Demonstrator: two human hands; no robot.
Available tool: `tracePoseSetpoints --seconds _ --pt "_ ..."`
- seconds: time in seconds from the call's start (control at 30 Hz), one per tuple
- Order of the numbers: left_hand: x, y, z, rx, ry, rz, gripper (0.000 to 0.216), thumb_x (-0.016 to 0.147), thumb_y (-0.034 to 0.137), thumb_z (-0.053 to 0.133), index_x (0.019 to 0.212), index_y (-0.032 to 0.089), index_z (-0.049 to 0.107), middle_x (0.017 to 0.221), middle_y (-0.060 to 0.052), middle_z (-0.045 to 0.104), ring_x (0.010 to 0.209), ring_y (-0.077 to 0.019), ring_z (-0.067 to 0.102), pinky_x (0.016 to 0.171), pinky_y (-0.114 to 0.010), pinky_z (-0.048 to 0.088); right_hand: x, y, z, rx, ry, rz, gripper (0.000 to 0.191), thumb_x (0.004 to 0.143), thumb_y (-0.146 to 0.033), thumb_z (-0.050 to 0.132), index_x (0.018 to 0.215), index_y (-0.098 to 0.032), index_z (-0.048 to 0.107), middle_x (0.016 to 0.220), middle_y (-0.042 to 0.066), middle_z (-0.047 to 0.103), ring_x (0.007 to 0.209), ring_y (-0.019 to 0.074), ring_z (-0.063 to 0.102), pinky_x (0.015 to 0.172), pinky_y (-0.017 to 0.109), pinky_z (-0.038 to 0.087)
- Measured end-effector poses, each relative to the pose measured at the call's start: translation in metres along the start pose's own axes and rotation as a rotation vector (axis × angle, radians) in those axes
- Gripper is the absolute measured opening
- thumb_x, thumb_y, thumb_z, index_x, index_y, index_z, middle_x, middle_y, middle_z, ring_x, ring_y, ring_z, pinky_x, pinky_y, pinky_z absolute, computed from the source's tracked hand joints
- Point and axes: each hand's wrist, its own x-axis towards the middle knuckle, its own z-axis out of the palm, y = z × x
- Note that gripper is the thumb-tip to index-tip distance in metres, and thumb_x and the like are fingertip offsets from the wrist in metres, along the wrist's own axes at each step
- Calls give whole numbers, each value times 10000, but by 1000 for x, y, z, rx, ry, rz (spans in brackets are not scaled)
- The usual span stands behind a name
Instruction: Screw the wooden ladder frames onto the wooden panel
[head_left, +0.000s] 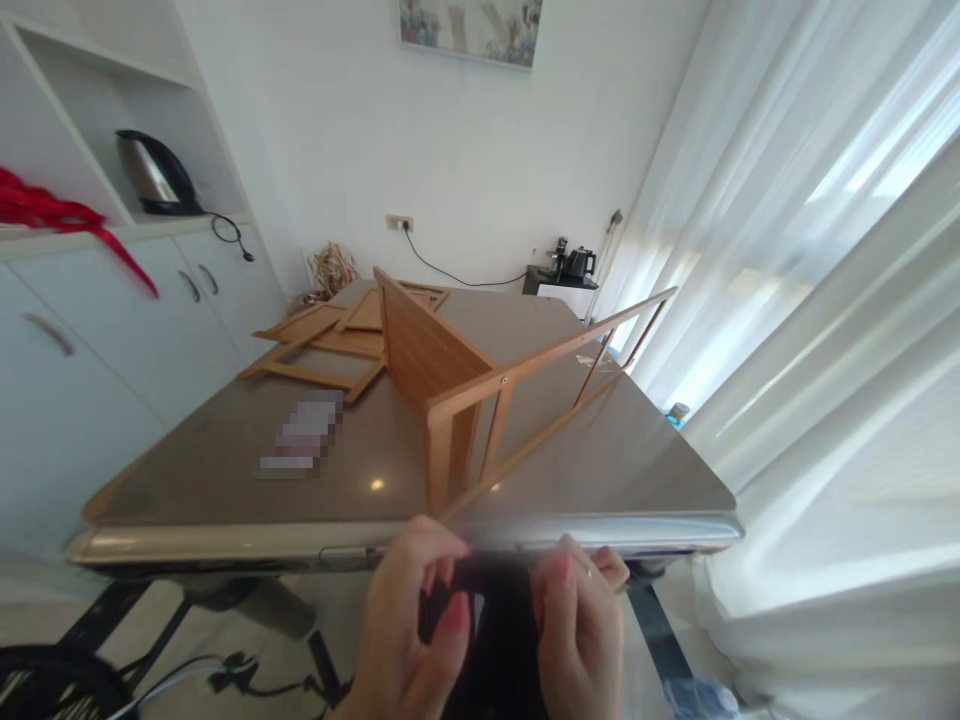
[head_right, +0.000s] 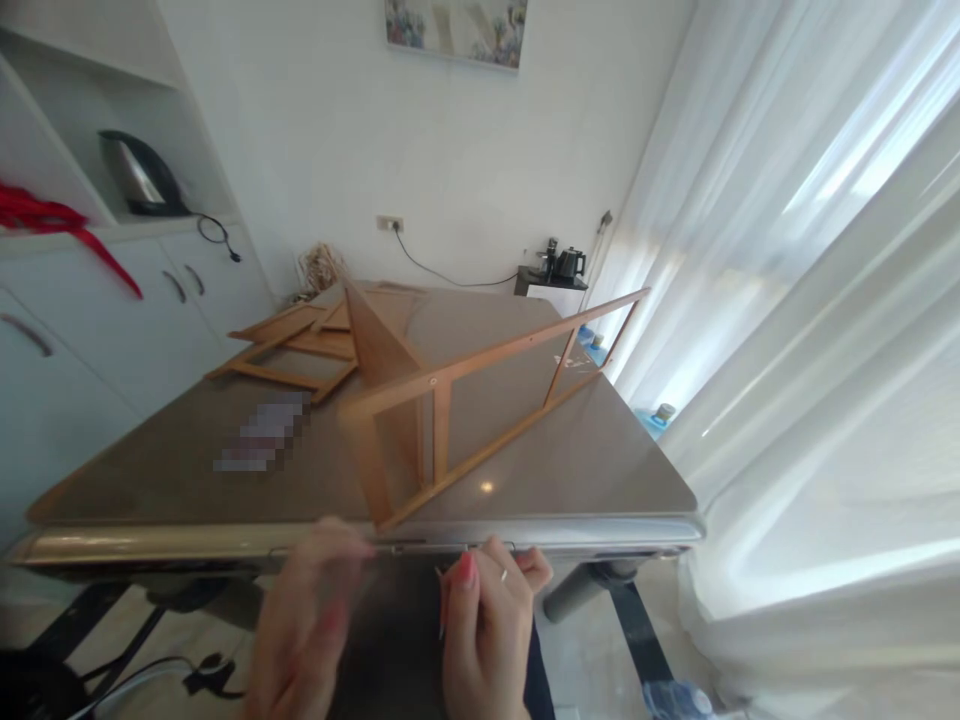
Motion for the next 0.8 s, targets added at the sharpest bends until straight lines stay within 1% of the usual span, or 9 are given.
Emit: tracePoseSetpoints --seconds 0.03,0.1,0.2,0.37,0.43,0.5,0.63,0.7,0.8 --pt "-6 6 7 -32 -92 -22 183 972 331 408 1046 221 534 846 -15 534 752 -105 516 641 -222 433 -6 -8 -4 26 -6 -10 505 1046 -264 299 560 -196 418 524 -61 461 522 102 429 713 320 250" --pt "-13 16 18 -65 -188 -94 196 990 344 390 936 221 532 781 5 520 717 -86 510 654 -207 423 -11 -18 -9 71 -10 7 511 1051 -271 296 557 -200 408 518 -58 446 534 110 423 703 318 260" --pt "-16 24 23 -73 -225 -141 241 995 309 403 802 206 505 715 22 486 690 -70 495 674 -195 408 -13 -24 -12 123 6 72 523 1057 -280 298 548 -198 389 509 -58 425 541 108 406 693 310 275" --pt "-10 25 18 -60 -324 -89 189 971 250 448 794 205 496 701 32 494 652 -61 505 621 -178 420 -11 -28 -11 126 -9 64 518 1057 -292 318 554 -188 387 516 -59 426 533 95 388 659 304 278" --pt "-6 25 18 -33 -314 -73 175 970 230 443 806 210 499 701 36 513 646 -58 525 618 -168 435 -11 -29 -11 114 -19 55 519 1053 -291 324 547 -186 371 510 -59 425 518 93 385 649 307 278" --pt "-3 25 19 13 -251 -41 180 958 201 460 781 213 490 672 43 510 616 -51 520 603 -157 434 -11 -29 -12 109 -21 59 508 1049 -300 317 557 -196 390 513 -53 444 515 102 407 648 314 289" --pt "0 22 20 105 -157 -11 201 940 182 475 743 209 501 633 34 509 578 -59 503 549 -181 404 -15 -28 -11 111 -96 20 340 1017 -312 382 731 -235 549 637 -27 571 587 141 506 661 335 315" --pt "0 19 16 122 -176 -9 181 939 187 479 764 208 520 634 29 524 575 -60 515 541 -191 405 -17 -27 -8 100 -90 14 277 1002 -295 426 764 -241 558 663 -28 587 596 142 505 668 338 308" --pt "7 15 2 83 -257 52 171 946 230 467 802 206 557 633 17 574 564 -64 544 529 -212 415 -16 -23 -2 50 35 59 312 1011 -311 404 738 -238 536 635 -38 567 595 144 485 681 340 283"
